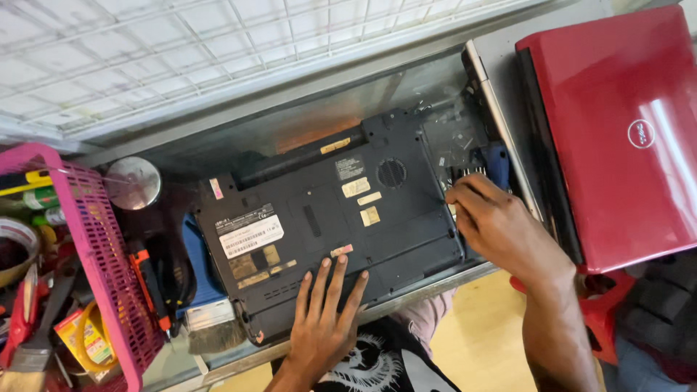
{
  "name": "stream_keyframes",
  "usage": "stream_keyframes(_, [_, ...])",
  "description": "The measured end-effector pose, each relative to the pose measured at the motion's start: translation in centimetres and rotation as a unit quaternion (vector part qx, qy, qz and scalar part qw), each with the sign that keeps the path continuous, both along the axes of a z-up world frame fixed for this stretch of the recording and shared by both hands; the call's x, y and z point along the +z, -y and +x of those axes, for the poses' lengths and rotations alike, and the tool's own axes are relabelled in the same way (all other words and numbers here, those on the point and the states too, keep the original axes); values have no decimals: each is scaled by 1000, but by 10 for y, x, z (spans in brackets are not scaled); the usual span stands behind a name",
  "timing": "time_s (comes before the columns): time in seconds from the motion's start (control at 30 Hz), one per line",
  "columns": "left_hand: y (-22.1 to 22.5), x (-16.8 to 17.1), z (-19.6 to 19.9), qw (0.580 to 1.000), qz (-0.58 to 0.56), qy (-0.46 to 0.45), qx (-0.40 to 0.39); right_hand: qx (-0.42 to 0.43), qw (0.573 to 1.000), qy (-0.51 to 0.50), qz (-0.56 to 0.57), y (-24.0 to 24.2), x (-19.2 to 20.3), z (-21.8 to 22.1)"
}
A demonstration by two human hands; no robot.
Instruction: The person uses a screwdriver to remove screws from the bottom casing of a laptop placed on a glass counter. They systematically loosen and remove several screws from different locations on the laptop's underside.
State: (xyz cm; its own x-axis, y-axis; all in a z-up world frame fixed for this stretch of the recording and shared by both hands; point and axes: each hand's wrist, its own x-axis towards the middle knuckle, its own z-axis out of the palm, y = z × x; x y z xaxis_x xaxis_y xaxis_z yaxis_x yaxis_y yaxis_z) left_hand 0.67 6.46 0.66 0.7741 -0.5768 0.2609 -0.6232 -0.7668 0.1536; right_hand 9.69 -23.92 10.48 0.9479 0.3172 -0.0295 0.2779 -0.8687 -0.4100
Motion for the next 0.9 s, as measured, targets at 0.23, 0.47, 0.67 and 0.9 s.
stream_keyframes(0.23, [0,4,0,1000,-15,13,1,-31,963,78,-256,-5,-15,-7])
stream_keyframes(0.47, [-2,9,2,1000,-2,16,-3,-7,986,-29,-166,-8,-6,-4])
stream_keyframes(0.67, [-2,6,1,1000,-19,17,-6,-84,963,5,-255,-5,-18,-6])
stream_keyframes(0.9, [-3,3,0,1000,-28,8,-8,-77,981,90,-155,2,-3,-6])
